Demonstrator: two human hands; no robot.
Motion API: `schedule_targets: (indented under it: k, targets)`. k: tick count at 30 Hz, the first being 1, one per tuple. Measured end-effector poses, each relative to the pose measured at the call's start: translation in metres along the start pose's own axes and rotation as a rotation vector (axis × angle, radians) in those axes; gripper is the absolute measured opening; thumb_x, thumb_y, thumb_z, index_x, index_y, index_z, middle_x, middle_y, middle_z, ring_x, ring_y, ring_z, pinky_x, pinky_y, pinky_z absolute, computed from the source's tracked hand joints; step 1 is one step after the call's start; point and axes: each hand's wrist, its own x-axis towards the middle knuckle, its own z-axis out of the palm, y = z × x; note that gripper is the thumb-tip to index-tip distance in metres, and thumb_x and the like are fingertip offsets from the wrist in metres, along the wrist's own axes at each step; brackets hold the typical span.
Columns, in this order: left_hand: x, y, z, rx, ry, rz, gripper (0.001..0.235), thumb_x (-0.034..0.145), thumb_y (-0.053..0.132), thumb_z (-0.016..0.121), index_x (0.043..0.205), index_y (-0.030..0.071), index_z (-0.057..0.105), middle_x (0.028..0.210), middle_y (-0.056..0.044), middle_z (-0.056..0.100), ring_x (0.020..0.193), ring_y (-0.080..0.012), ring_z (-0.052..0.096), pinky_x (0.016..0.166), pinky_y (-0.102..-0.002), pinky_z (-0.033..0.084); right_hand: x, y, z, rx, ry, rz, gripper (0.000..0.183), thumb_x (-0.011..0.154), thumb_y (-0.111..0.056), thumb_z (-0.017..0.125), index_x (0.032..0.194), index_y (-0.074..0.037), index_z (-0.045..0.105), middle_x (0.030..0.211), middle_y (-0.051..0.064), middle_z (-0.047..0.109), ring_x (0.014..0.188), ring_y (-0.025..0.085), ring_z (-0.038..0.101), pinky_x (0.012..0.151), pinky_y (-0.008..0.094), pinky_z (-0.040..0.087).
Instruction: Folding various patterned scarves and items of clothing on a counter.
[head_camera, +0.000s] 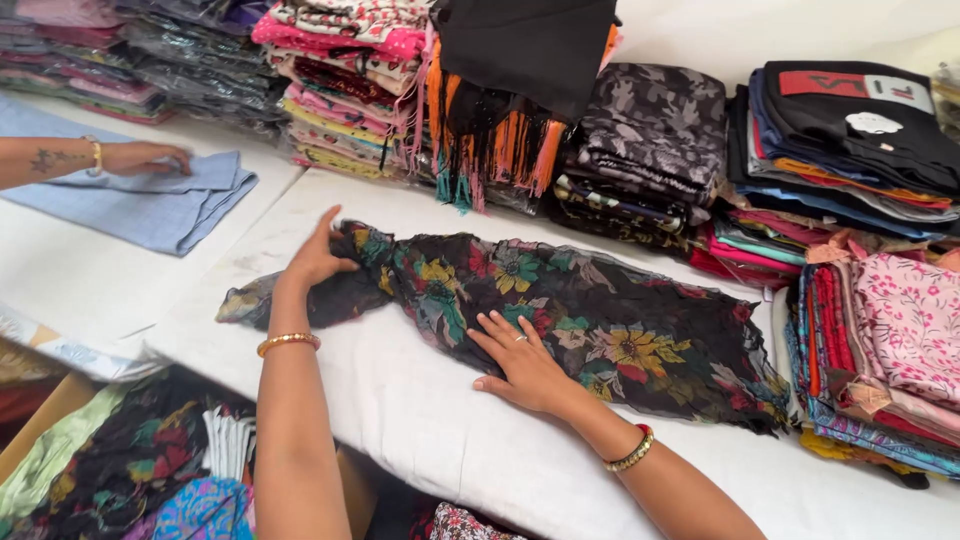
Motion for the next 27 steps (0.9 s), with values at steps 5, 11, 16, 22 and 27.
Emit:
schedule_targets:
  k: [5, 11, 16, 22, 27]
  targets:
    - [0.035, 0.030, 0.009, 0.271, -0.442, 0.000, 0.061, 0.069, -0.007, 0.074, 0.125, 0.018, 0.068, 0.122, -0.014, 0.067, 0.118, -0.0365, 0.061, 0.102, -0.041, 0.048, 0.000, 0.000, -0.002, 0.004, -0.002, -0.005, 0.081, 0.093, -0.060, 0.059, 0.156, -0.014, 0.038, 0.168, 0.012, 0.024, 0.158, 0.028, 0.012, 0.124, 0.054, 0.003]
    - [-0.010, 0.085, -0.056, -0.038, 0.359, 0.548, 0.029, 0.073, -0.011, 0.068, 0.098, 0.003, 0.068, 0.106, -0.015, 0.061, 0.106, -0.0365, 0.061, 0.091, -0.041, 0.050, 0.001, 0.000, -0.005, 0.024, 0.000, -0.020, 0.084, 0.093, -0.060, 0.061, 0.156, -0.011, 0.036, 0.168, 0.013, 0.024, 0.158, 0.029, 0.011, 0.124, 0.054, 0.003]
    - [-0.060, -0.047, -0.062, 0.154, 0.380, 0.378, 0.033, 0.063, -0.013, 0.062, 0.087, 0.008, 0.072, 0.126, -0.015, 0.061, 0.122, -0.0365, 0.060, 0.102, -0.042, 0.050, 0.002, -0.002, -0.006, -0.007, -0.033, -0.005, 0.080, 0.093, -0.058, 0.060, 0.156, -0.014, 0.038, 0.168, 0.012, 0.022, 0.157, 0.028, 0.010, 0.124, 0.053, 0.001]
    - [-0.137, -0.059, -0.086, 0.012, 0.583, -0.264, 0.036, 0.079, -0.011, 0.060, 0.100, 0.014, 0.074, 0.134, -0.008, 0.059, 0.106, -0.0318, 0.061, 0.087, -0.044, 0.048, 0.003, 0.000, -0.003, -0.031, -0.036, -0.005, 0.079, 0.092, -0.059, 0.059, 0.155, -0.016, 0.039, 0.168, 0.012, 0.021, 0.157, 0.028, 0.010, 0.123, 0.053, 0.002]
    - [-0.120, -0.009, -0.045, 0.046, 0.565, 0.093, 0.024, 0.087, 0.001, 0.068, 0.107, 0.013, 0.073, 0.122, -0.008, 0.066, 0.119, -0.0284, 0.061, 0.108, -0.041, 0.047, 0.004, 0.000, -0.002, -0.049, -0.032, -0.014, 0.079, 0.092, -0.061, 0.058, 0.155, -0.017, 0.039, 0.168, 0.011, 0.021, 0.156, 0.028, 0.010, 0.123, 0.053, 0.003]
